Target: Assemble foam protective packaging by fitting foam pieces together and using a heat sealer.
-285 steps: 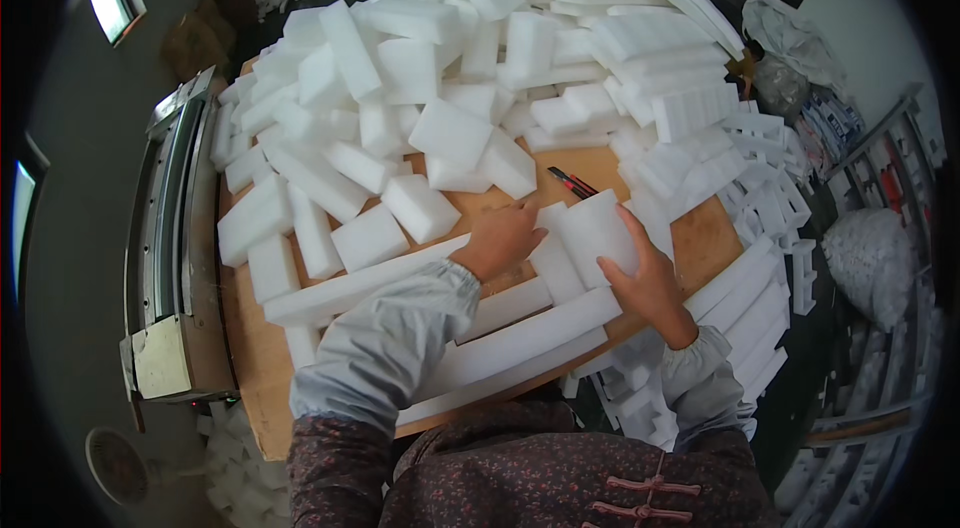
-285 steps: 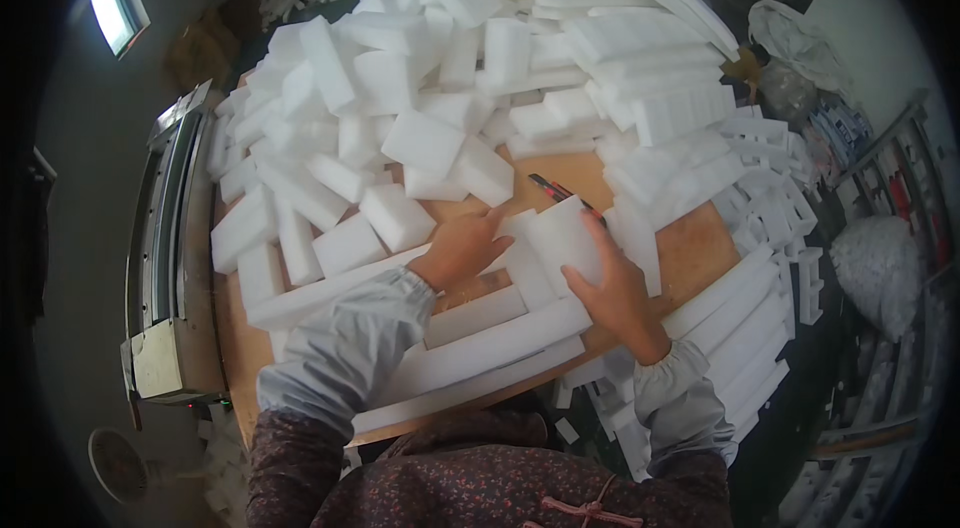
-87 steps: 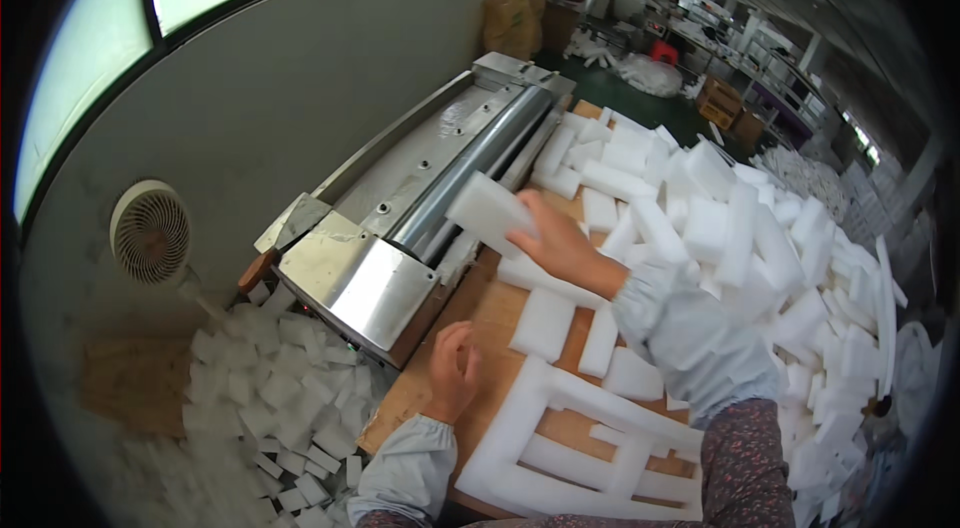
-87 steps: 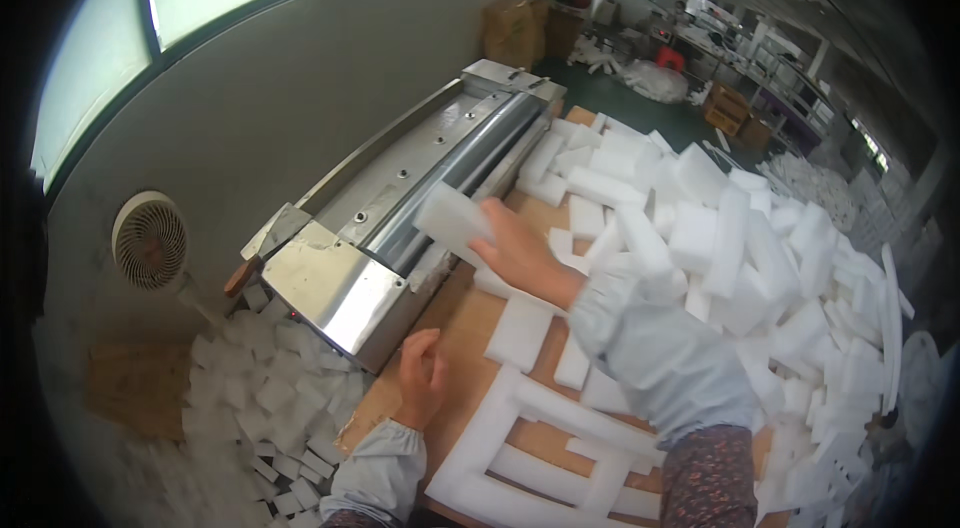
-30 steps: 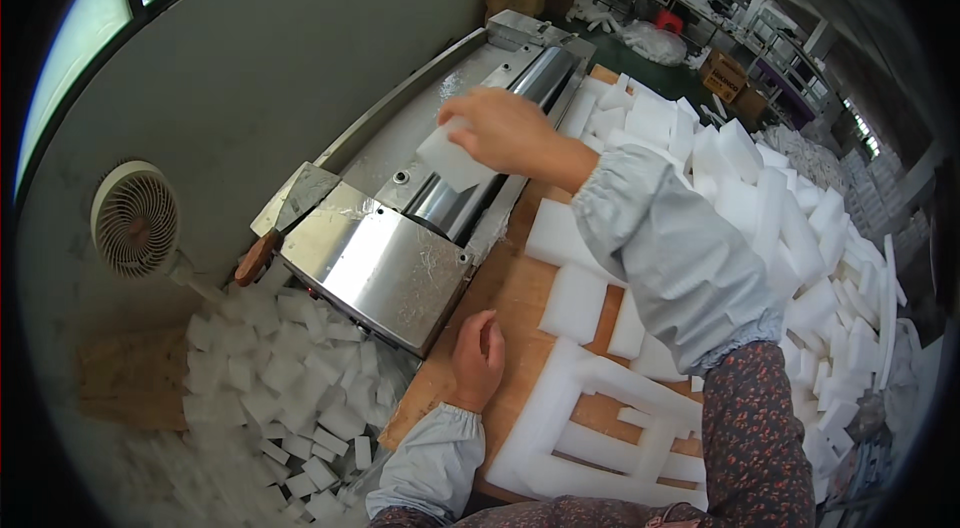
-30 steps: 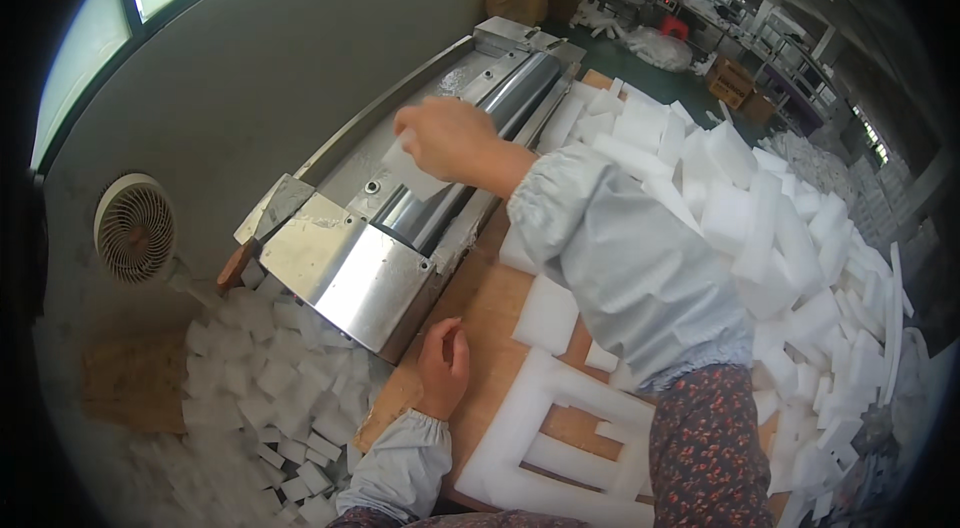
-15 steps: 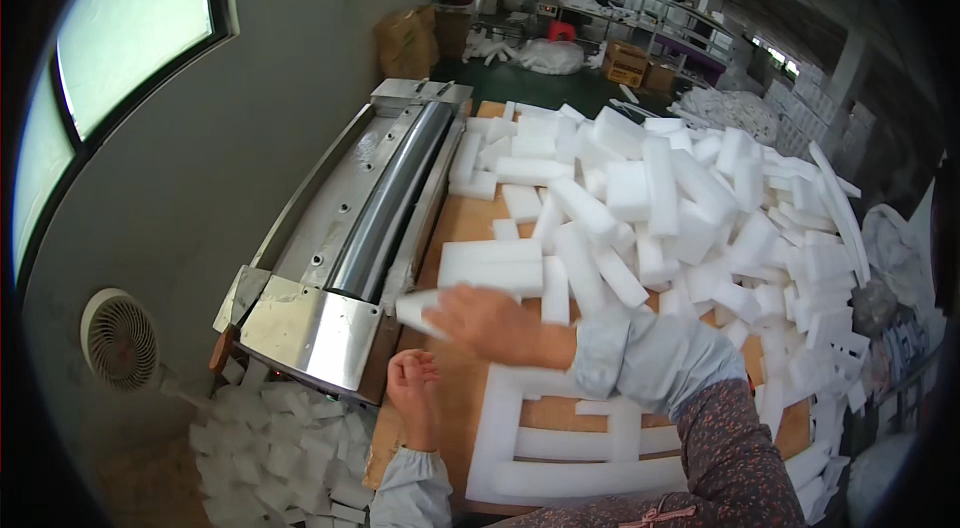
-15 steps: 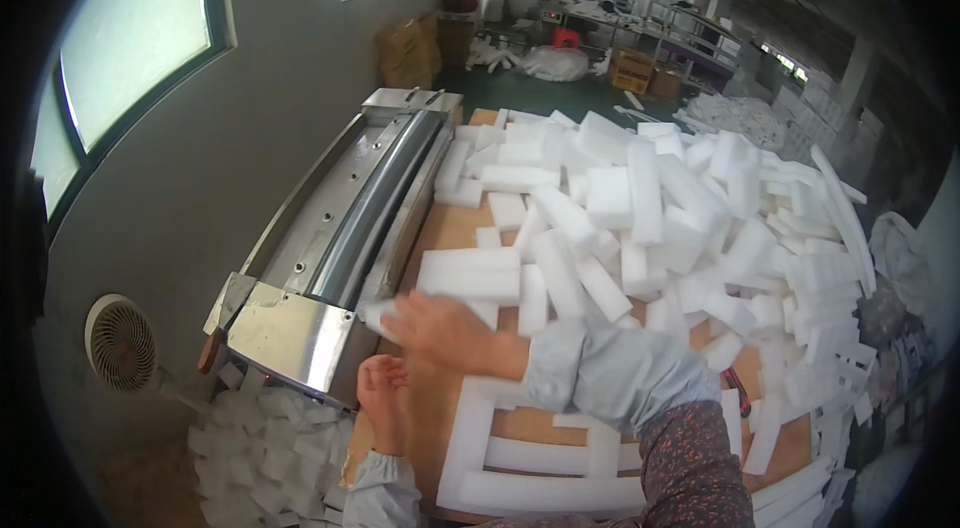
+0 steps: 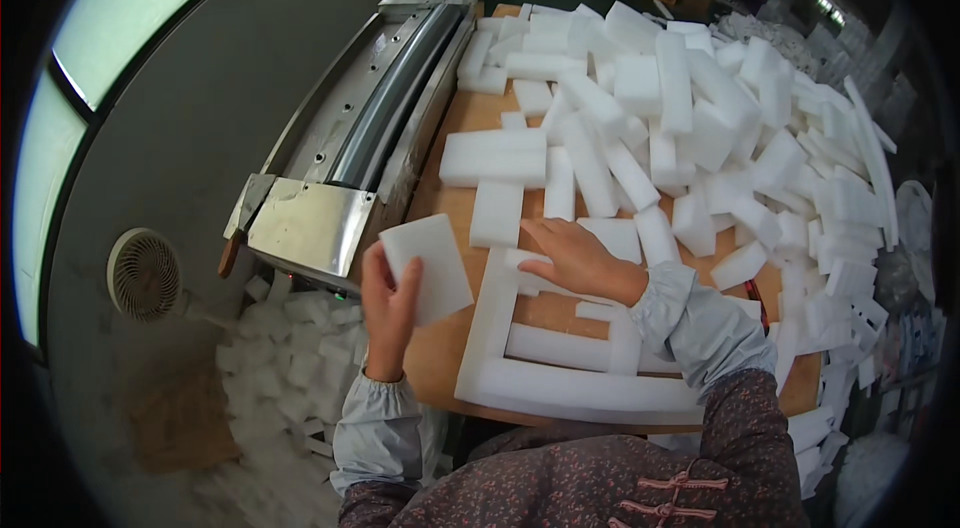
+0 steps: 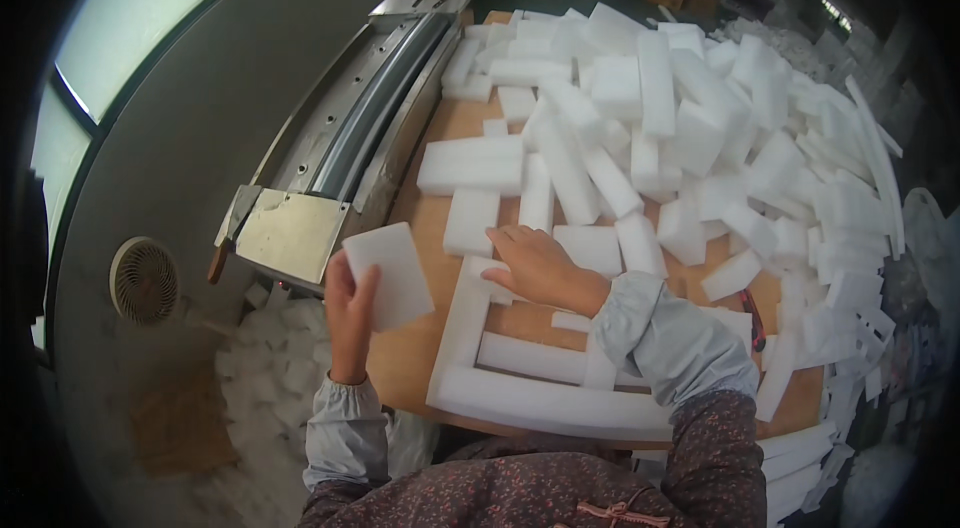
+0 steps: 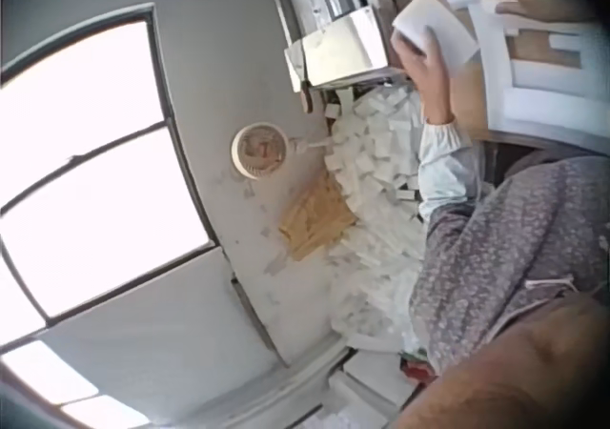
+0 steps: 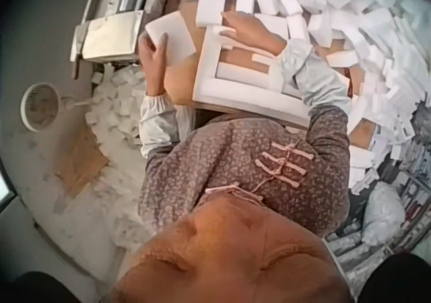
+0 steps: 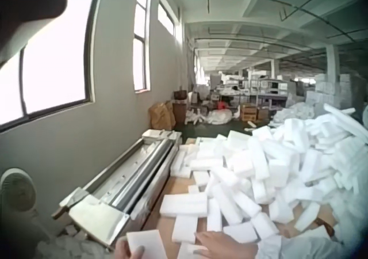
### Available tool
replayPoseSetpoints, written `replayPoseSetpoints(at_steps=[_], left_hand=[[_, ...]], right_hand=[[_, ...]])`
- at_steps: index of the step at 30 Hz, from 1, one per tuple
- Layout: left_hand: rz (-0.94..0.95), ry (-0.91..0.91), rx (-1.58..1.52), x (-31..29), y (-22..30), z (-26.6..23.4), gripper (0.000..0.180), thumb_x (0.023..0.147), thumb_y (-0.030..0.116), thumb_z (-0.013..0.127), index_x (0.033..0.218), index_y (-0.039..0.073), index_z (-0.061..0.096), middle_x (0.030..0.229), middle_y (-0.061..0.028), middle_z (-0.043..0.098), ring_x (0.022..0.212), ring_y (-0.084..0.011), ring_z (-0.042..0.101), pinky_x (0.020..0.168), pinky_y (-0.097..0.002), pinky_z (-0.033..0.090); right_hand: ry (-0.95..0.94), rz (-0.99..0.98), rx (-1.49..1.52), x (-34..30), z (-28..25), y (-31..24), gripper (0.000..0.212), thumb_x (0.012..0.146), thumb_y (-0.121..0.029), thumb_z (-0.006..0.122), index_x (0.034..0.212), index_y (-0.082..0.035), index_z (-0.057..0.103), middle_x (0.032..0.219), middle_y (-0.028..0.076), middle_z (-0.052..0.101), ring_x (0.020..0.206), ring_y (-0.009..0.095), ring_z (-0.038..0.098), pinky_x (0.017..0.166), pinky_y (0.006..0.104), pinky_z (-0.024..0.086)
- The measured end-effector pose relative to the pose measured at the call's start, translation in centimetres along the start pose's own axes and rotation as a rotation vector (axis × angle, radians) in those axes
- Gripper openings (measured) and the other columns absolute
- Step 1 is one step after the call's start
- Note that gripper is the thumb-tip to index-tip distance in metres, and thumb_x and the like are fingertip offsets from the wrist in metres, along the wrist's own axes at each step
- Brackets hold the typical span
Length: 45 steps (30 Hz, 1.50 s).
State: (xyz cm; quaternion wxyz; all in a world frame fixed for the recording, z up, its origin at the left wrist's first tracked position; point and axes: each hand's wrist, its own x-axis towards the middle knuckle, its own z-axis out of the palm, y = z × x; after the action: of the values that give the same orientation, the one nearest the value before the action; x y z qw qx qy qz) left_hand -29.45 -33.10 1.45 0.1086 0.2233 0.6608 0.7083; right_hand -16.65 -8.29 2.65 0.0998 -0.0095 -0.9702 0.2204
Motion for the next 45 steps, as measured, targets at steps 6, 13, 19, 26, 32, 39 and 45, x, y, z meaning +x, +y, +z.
replayPoseSetpoints(at_steps=[6, 13, 19, 26, 32, 39, 45], left_hand=[[0.089, -0.094, 0.442, -3.2, 1.6, 2.9, 0.043, 0.087, 0.016, 0.071, 0.122, -0.002, 0.054, 0.102, -0.0199, 0.067, 0.089, -0.0282, 0.069, 0.077, -0.0355, 0.054], [0.133, -0.304, 0.824, -4.0, 0.0, 5.4, 0.044, 0.084, 0.023, 0.07, 0.118, 0.0, 0.056, 0.1, -0.0242, 0.066, 0.089, -0.0403, 0.066, 0.075, -0.045, 0.052], [0.126, -0.387, 0.946, -3.7, -0.4, 7.7, 0.046, 0.084, 0.026, 0.07, 0.119, 0.0, 0.055, 0.103, -0.0249, 0.066, 0.09, -0.0422, 0.066, 0.076, -0.0469, 0.052], [0.105, -0.403, 0.991, -4.0, -1.6, 8.2, 0.046, 0.084, 0.024, 0.069, 0.12, 0.0, 0.053, 0.104, -0.0253, 0.065, 0.09, -0.0431, 0.065, 0.076, -0.0478, 0.052], [0.169, -0.388, 1.072, -4.2, -3.3, 8.2, 0.043, 0.085, 0.028, 0.067, 0.117, 0.002, 0.051, 0.106, -0.0208, 0.064, 0.08, -0.0413, 0.067, 0.067, -0.0495, 0.054], [0.138, -0.446, 1.175, -4.2, -3.0, 9.2, 0.036, 0.09, 0.032, 0.065, 0.103, 0.002, 0.049, 0.097, -0.0233, 0.064, 0.075, -0.0408, 0.067, 0.062, -0.0496, 0.054], [0.083, -0.471, 1.198, -4.2, -2.9, 9.6, 0.034, 0.096, 0.033, 0.059, 0.096, 0.002, 0.047, 0.069, -0.0206, 0.066, 0.063, -0.0408, 0.065, 0.057, -0.0507, 0.051]], right_hand=[[-0.123, 0.148, 0.132, -0.9, 2.2, 1.0, 0.027, 0.096, -0.027, 0.06, 0.108, -0.003, 0.065, 0.094, 0.02, 0.068, 0.088, 0.041, 0.064, 0.077, 0.0471, 0.051], [-0.077, 0.232, 0.273, -1.0, 2.6, 1.5, 0.029, 0.096, -0.031, 0.056, 0.101, -0.006, 0.069, 0.093, 0.02, 0.07, 0.088, 0.041, 0.066, 0.079, 0.0487, 0.052], [-0.031, 0.22, 0.301, -1.1, 3.3, 2.6, 0.03, 0.096, -0.031, 0.055, 0.098, -0.004, 0.07, 0.092, 0.021, 0.07, 0.087, 0.041, 0.067, 0.08, 0.0493, 0.052], [-0.051, 0.201, 0.319, -1.2, 3.6, 3.2, 0.03, 0.097, -0.031, 0.058, 0.103, -0.003, 0.067, 0.088, 0.023, 0.069, 0.082, 0.043, 0.065, 0.073, 0.0492, 0.051], [-0.105, 0.241, 0.346, -1.1, 2.8, 2.8, 0.031, 0.096, -0.03, 0.056, 0.095, -0.001, 0.069, 0.09, 0.024, 0.069, 0.088, 0.043, 0.066, 0.081, 0.0503, 0.051], [-0.399, 0.169, 0.412, 2.0, 4.8, 5.7, 0.067, 0.102, -0.051, 0.035, 0.104, 0.007, 0.068, 0.102, 0.031, 0.067, 0.1, 0.047, 0.063, 0.091, 0.0498, 0.048], [-0.476, 0.172, 0.408, 1.6, 4.2, 4.4, 0.074, 0.104, -0.052, 0.026, 0.106, 0.008, 0.068, 0.105, 0.034, 0.065, 0.102, 0.05, 0.061, 0.094, 0.0508, 0.046]])
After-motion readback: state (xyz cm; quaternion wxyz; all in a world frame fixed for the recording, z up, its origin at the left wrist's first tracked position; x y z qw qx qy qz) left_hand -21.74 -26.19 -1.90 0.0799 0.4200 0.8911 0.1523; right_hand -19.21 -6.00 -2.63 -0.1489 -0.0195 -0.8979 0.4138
